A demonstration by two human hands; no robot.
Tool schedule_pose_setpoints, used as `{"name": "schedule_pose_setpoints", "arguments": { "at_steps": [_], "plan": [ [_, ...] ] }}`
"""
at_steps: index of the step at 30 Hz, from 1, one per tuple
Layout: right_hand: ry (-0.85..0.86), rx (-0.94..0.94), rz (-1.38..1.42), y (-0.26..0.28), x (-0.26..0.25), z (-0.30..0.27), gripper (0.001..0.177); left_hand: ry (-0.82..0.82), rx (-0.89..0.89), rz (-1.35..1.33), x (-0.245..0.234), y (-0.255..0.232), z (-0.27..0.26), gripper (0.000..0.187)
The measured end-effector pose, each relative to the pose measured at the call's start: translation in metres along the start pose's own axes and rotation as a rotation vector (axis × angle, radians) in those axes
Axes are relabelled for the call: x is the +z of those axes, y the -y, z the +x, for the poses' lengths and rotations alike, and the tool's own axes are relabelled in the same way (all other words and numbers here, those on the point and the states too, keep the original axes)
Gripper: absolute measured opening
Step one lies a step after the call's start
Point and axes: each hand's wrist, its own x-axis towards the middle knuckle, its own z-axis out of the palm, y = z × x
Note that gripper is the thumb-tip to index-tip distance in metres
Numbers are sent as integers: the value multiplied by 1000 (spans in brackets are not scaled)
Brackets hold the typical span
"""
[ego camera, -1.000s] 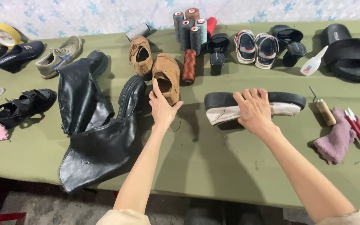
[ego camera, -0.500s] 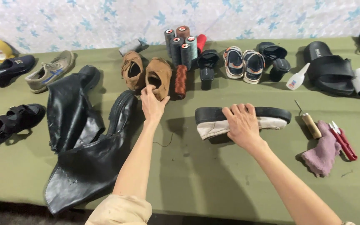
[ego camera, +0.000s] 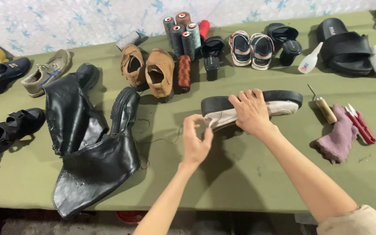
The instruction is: The person prepares a spool of thread and a needle, then uses a stitching awl to puncture the sole of a white shoe. They pull the thread through the holes to sew the sole, repeating the process along the edge of the shoe.
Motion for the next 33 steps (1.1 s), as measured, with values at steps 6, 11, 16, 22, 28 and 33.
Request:
{"name": "schedule_pose_setpoints", "arguments": {
  "at_steps": [6, 11, 16, 22, 28, 33],
  "plan": [
    [-38, 7, 23, 1, 4, -2, 58, 121, 73, 124, 23, -8, 0, 66],
    [-72, 29, 49, 4, -1, -6, 53, -54, 93, 196, 44, 24, -2, 64],
    [-73, -1, 26, 2, -20, -10, 54, -21, 55, 131, 51, 48, -4, 71],
    [-85, -62, 162, -13, 15, 11, 49, 121, -87, 131, 42, 1, -5, 86],
    [-193, -155, 51, -10, -11, -11, 71, 47, -52, 127, 40, 22, -3, 75],
    [-395, -219, 364, -49, -53, -86, 86, -36, 32, 136, 43, 45, 5, 57]
  ]
}}
